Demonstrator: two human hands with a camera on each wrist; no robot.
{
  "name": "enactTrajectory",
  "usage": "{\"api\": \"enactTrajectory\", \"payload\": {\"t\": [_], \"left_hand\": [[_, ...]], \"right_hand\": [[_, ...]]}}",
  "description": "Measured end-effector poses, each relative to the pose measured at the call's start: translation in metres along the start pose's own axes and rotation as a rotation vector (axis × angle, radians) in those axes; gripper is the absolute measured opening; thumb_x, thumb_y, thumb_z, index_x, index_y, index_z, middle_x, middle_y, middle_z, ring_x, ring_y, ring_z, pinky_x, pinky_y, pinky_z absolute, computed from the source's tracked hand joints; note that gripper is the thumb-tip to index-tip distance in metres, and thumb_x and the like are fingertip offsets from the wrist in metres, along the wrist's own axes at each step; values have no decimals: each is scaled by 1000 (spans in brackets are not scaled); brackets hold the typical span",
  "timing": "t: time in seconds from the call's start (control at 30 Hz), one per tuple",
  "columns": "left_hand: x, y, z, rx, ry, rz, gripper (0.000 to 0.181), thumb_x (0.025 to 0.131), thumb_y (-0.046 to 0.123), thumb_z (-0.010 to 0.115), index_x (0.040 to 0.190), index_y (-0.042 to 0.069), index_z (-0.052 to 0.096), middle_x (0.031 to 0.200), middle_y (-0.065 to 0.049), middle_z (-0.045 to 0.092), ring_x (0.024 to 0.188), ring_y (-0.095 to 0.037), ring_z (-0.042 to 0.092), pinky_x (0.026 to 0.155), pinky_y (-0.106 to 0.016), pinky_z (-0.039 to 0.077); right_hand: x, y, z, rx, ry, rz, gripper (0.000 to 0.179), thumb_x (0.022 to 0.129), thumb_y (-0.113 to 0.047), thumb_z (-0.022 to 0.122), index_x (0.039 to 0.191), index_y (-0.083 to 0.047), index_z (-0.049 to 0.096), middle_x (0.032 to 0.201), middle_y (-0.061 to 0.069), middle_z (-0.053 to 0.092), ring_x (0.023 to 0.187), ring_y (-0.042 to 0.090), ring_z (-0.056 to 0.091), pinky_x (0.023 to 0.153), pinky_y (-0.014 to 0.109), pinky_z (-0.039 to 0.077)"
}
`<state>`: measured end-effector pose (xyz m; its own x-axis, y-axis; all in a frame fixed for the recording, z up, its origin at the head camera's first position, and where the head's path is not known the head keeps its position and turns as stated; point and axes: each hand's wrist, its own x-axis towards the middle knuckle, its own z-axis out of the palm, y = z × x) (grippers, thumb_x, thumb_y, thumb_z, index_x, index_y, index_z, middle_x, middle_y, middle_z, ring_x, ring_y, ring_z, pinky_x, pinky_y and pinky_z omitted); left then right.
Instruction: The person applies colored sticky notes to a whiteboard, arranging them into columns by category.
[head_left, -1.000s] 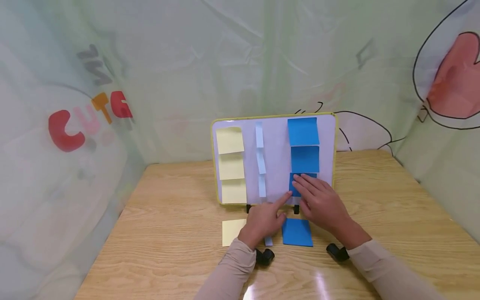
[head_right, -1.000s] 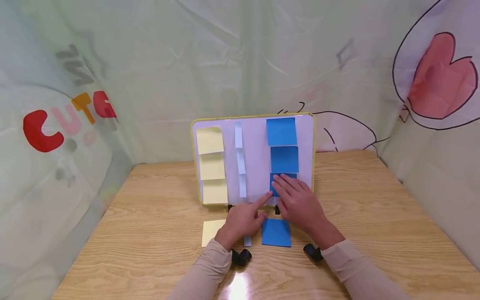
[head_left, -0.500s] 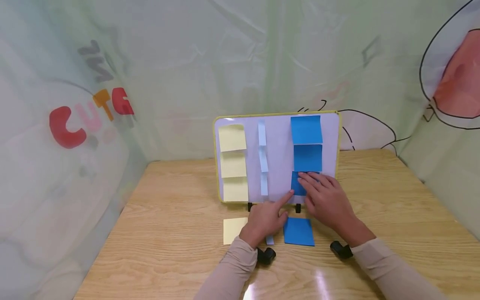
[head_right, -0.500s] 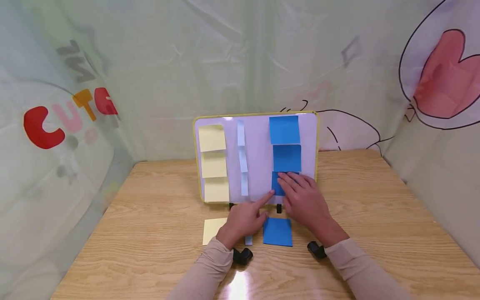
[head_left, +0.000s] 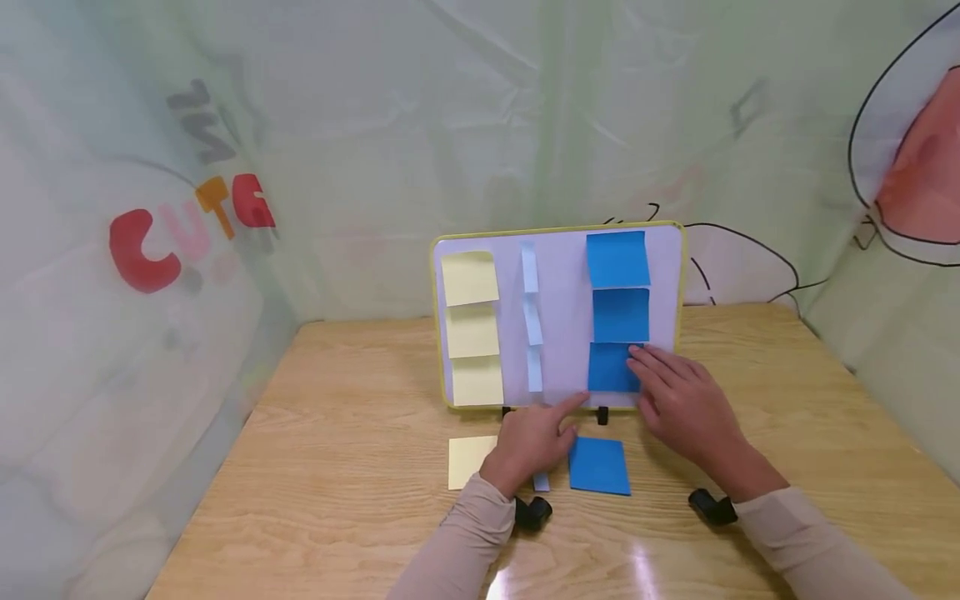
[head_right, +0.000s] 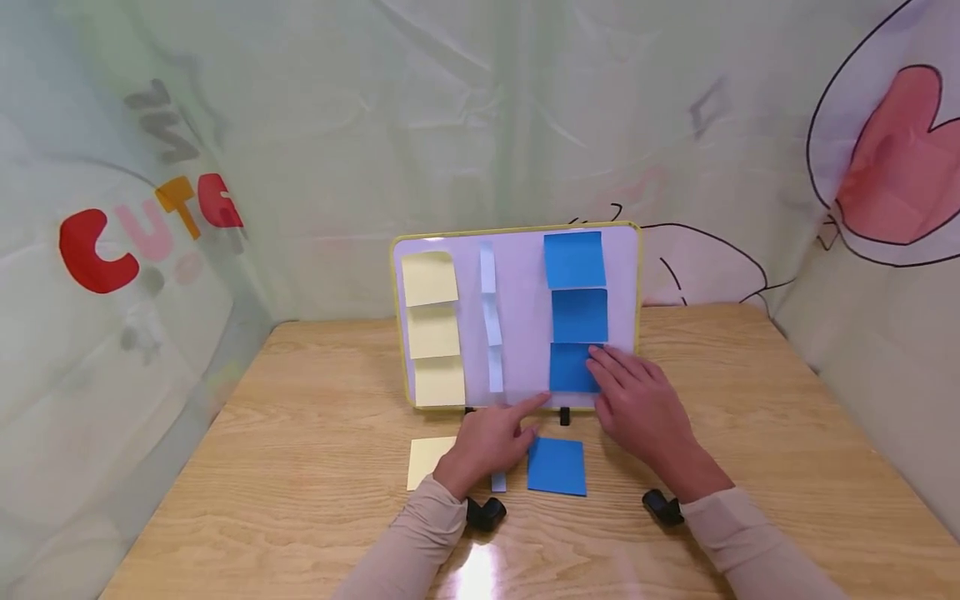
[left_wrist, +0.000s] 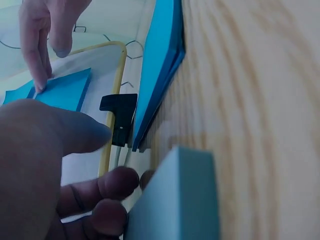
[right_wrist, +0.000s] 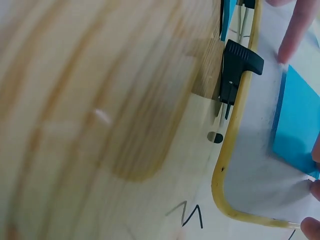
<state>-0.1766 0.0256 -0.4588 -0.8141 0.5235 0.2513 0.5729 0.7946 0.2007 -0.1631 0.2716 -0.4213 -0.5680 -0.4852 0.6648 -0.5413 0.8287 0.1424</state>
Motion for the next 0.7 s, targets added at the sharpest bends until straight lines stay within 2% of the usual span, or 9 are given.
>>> {"api": "enactTrajectory", "payload": {"t": [0.1,0.2,0.4,0.5,0.7], "left_hand": [[-1,1,-2,-12,9,22,40,101,37,57,141,35,59,49,9,37,41,-8,37,36,-25,27],[-2,0,-7,-28,25,46,32,101,34,57,131,30,68,51,12,39,45,-3,38,37,-23,28],[-5,-4,-18,-93,55,87,28,100,31,58,124,26,72,56,14,43,50,-1,41,40,-20,28],[-8,-9,-21,-136,55,79,28,100,31,59,123,25,73,64,15,49,57,1,44,45,-18,31],[-19,-23,-33,-215,50,49,27,100,31,59,122,25,73,90,13,66,75,2,57,58,-15,42]], "right_hand": [[-3,2,-2,10,31,6,49,81,-17,58,124,6,66,131,21,63,121,41,57,91,61,48],[-4,2,-4,24,53,20,46,81,-14,59,121,6,67,125,22,65,115,42,60,87,60,49],[-6,2,-11,51,56,87,39,80,-11,63,116,5,69,116,21,69,98,40,67,76,55,54],[-9,4,-15,64,50,134,35,81,-9,64,113,4,70,111,21,71,92,40,69,73,54,56],[-23,14,-25,63,14,221,29,79,-7,65,106,2,73,105,20,72,93,39,70,67,54,57]]}}
